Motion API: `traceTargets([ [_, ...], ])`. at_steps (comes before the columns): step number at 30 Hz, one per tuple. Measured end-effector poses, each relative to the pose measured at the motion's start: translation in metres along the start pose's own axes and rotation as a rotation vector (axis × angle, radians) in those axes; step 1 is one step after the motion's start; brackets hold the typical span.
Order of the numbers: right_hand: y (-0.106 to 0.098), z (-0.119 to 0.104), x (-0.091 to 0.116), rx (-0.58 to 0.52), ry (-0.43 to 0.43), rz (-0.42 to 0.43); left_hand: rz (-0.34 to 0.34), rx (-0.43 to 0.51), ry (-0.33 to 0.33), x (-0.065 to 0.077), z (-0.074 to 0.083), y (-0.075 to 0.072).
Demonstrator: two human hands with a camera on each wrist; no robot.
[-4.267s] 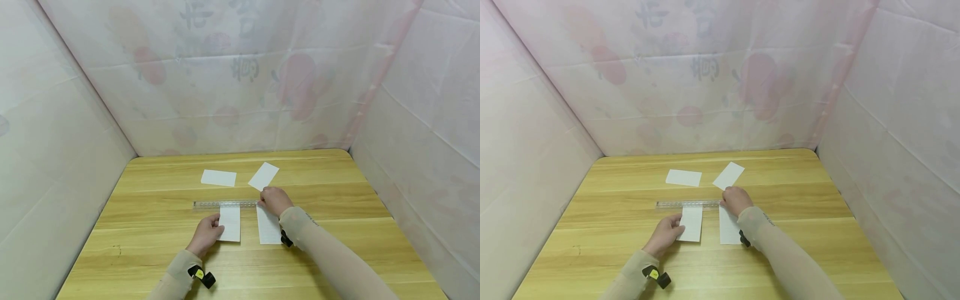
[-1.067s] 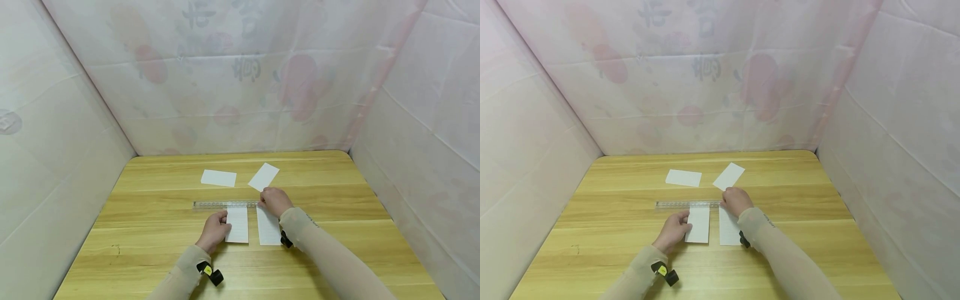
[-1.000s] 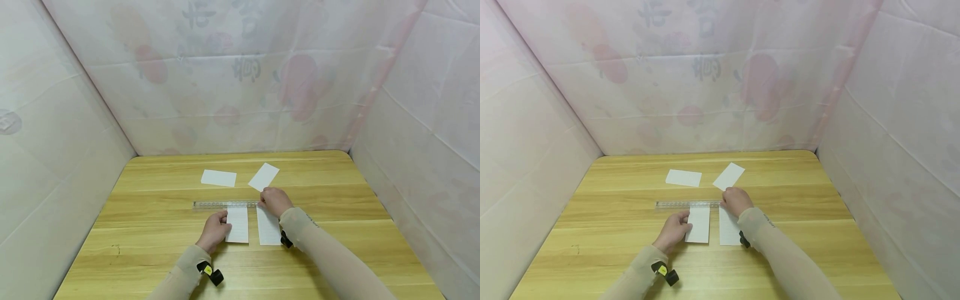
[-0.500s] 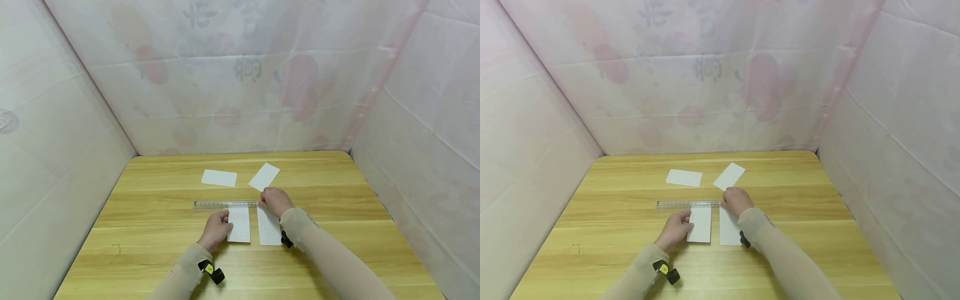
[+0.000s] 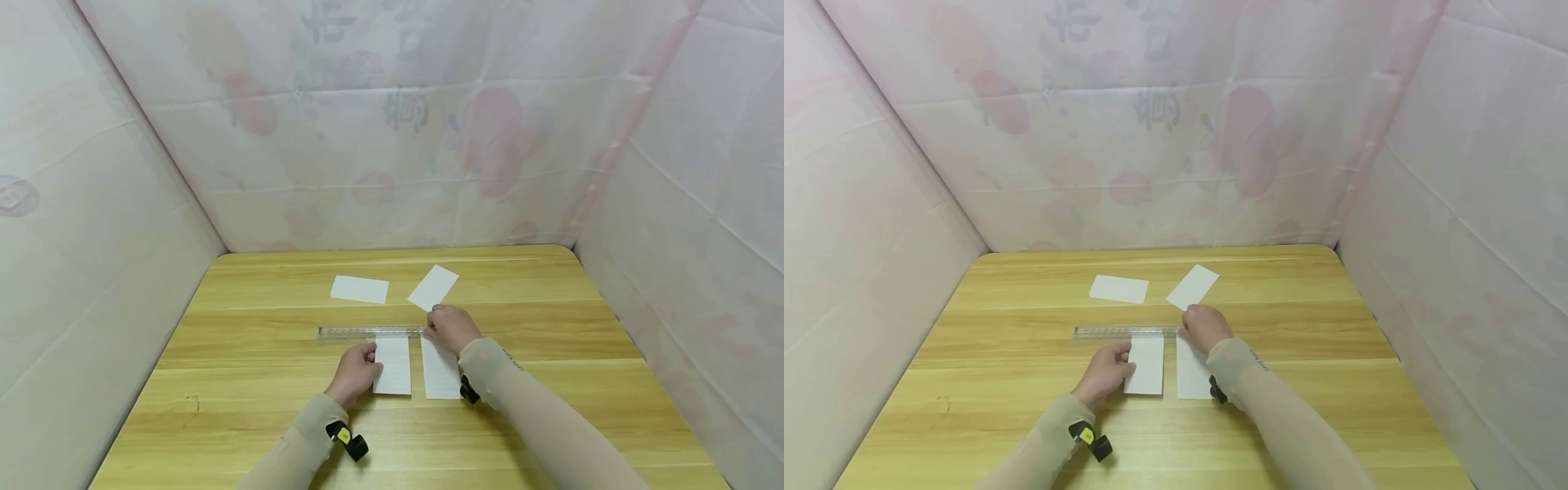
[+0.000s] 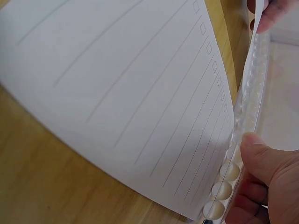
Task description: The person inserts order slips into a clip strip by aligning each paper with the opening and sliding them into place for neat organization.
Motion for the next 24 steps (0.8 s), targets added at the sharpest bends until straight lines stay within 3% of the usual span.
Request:
traceTargets([
  [24,0.0013,0.0013,-0.0009,0.002,0.005,-0.007,-0.041,0.012,-0.023,-0.0014,0.0025,0.0090],
])
Point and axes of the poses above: each hand's wrist, its own x-axis away from the middle knuckle, its own y-axis out of the palm, z = x × y, the point moved 9 cm from there along -x, towards the middle knuckle, and after that the axes turned 4 degrees about y, right-handed, at the moved point
